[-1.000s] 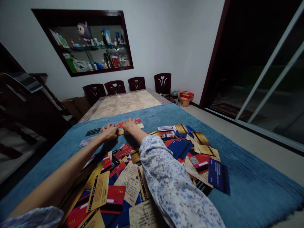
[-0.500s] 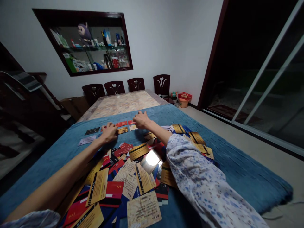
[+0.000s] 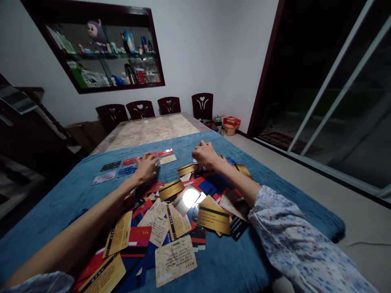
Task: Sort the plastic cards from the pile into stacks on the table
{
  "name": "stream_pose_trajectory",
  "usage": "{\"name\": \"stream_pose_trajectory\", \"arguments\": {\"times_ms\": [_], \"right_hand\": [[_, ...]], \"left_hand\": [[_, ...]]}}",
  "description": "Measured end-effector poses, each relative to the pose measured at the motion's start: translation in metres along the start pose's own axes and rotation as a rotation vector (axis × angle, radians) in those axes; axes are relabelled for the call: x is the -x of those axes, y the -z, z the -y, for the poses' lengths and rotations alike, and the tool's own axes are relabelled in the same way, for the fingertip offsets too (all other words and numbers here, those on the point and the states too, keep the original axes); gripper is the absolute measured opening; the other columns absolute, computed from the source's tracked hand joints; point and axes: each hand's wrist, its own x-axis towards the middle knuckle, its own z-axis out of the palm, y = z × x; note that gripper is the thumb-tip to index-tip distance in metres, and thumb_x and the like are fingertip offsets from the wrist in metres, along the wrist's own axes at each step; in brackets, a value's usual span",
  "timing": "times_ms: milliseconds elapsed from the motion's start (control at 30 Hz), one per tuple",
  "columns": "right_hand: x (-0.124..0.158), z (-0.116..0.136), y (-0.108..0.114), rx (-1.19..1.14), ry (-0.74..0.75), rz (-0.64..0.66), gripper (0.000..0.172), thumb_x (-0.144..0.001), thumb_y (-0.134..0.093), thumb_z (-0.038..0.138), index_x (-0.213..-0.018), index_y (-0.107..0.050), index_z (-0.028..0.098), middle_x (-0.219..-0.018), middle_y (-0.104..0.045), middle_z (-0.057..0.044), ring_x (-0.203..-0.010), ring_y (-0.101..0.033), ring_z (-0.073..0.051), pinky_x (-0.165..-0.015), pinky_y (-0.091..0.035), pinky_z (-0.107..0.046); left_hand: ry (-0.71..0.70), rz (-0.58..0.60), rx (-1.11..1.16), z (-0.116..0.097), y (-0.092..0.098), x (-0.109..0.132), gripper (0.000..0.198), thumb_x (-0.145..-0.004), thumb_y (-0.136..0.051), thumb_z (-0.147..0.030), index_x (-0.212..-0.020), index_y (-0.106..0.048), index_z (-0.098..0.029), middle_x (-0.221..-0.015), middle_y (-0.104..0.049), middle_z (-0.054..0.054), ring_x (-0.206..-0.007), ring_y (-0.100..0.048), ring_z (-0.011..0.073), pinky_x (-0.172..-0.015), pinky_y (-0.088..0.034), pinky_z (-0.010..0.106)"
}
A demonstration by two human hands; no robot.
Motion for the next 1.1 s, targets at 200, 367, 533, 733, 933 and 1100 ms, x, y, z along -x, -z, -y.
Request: {"name": "stream_pose_trajectory", "arguments": {"times_ms": [200,367,533,733,933,1100], "right_hand": [[0.025,-0.022,-0.012,0.006,-0.028,-0.019,0.031,-0.099,-0.046,0.026,-0.099,-0.076,0.022,-0.106,-0.072,-0.012,-0.106,-0.046,-0.028,-0.079,-0.030,-0.037],[0.035,-0.036,-0.025,-0.023,-0.078,-0.025,0.027,-0.097,-0.050,0.028,-0.103,-0.076,0.023,-0.108,-0.072,-0.011,-0.106,-0.047,-0.028,-0.076,-0.031,-0.035],[0.033,-0.047,-0.042,-0.063,-0.086,-0.065,0.026,-0.093,-0.054,0.029,-0.109,-0.075,0.024,-0.114,-0.071,-0.012,-0.109,-0.046,-0.030,-0.077,-0.033,-0.036],[0.027,-0.055,-0.058,-0.104,-0.120,-0.052,0.033,-0.092,-0.054,0.030,-0.120,-0.073,0.026,-0.121,-0.069,-0.013,-0.113,-0.046,-0.033,-0.084,-0.038,-0.042],[0.024,-0.062,-0.071,-0.142,-0.088,-0.011,0.039,-0.091,-0.053,0.035,-0.125,-0.070,0.027,-0.125,-0.069,-0.011,-0.116,-0.046,-0.034,-0.088,-0.039,-0.045],[0.024,-0.061,-0.071,-0.171,-0.104,0.029,0.039,-0.092,-0.049,0.034,-0.125,-0.070,0.027,-0.129,-0.068,-0.008,-0.121,-0.045,-0.035,-0.093,-0.038,-0.049]], "left_hand": [[-0.111,-0.091,0.070,-0.046,0.004,-0.004,0.042,-0.079,-0.051,-0.009,-0.118,-0.064,-0.017,-0.133,-0.057,0.015,-0.138,-0.033,0.0350,-0.105,-0.030,0.057],[-0.170,-0.119,0.147,-0.080,0.005,-0.010,0.034,-0.084,-0.052,-0.014,-0.115,-0.067,-0.018,-0.129,-0.060,0.015,-0.135,-0.035,0.0360,-0.103,-0.031,0.059],[-0.222,-0.111,0.209,-0.105,0.002,-0.022,0.029,-0.086,-0.055,-0.016,-0.112,-0.068,-0.018,-0.129,-0.061,0.015,-0.137,-0.035,0.0360,-0.106,-0.030,0.061],[-0.250,-0.036,0.254,-0.124,0.001,-0.037,0.028,-0.089,-0.053,-0.019,-0.111,-0.069,-0.018,-0.130,-0.061,0.015,-0.136,-0.034,0.0357,-0.106,-0.029,0.062],[-0.259,0.034,0.282,-0.133,-0.003,-0.052,0.030,-0.090,-0.051,-0.025,-0.113,-0.070,-0.018,-0.130,-0.062,0.015,-0.133,-0.035,0.0362,-0.106,-0.029,0.064],[-0.267,0.108,0.302,-0.138,-0.008,-0.060,0.030,-0.093,-0.047,-0.024,-0.107,-0.072,-0.019,-0.130,-0.064,0.013,-0.134,-0.037,0.0356,-0.106,-0.030,0.065]]}}
